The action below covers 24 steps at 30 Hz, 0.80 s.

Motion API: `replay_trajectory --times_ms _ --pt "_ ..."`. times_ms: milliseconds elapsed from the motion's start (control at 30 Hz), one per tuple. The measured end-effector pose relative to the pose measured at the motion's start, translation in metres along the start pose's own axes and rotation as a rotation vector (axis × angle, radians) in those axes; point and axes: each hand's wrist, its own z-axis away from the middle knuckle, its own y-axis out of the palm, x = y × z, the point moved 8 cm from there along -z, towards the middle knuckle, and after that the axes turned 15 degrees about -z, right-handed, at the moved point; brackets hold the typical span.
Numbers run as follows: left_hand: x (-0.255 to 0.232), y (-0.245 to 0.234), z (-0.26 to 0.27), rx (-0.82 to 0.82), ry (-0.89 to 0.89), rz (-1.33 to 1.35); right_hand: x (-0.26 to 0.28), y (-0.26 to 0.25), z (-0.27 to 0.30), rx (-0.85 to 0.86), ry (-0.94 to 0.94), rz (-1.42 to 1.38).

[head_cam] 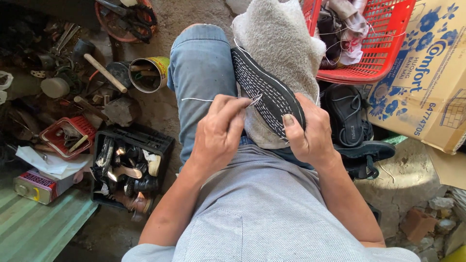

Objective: Hand-stitching a rubber sole onto a shoe upper using a needle and thread.

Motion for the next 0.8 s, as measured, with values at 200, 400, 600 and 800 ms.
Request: replay_trajectory --times_ms 200,400,600,800 --pt "-0.004 -0.009 0.015 -0.197 0.181 -0.316 -0.01 -0.003 0.002 -0.003 0.028 -0.019" --pt "-0.001 -0.005 0.016 -0.226 0.211 -0.421 -0.007 -0.002 0.002 -0.012 0.02 -0.024" --pt "0.0 0.003 0.014 -0.242 0.226 -0.451 -0.012 -0.004 0.004 -0.031 0.021 -0.031" --pt "-0.001 -0.001 0.011 -0.24 0.198 -0.279 -0.02 -0.006 0.006 -0.038 0.019 -0.044"
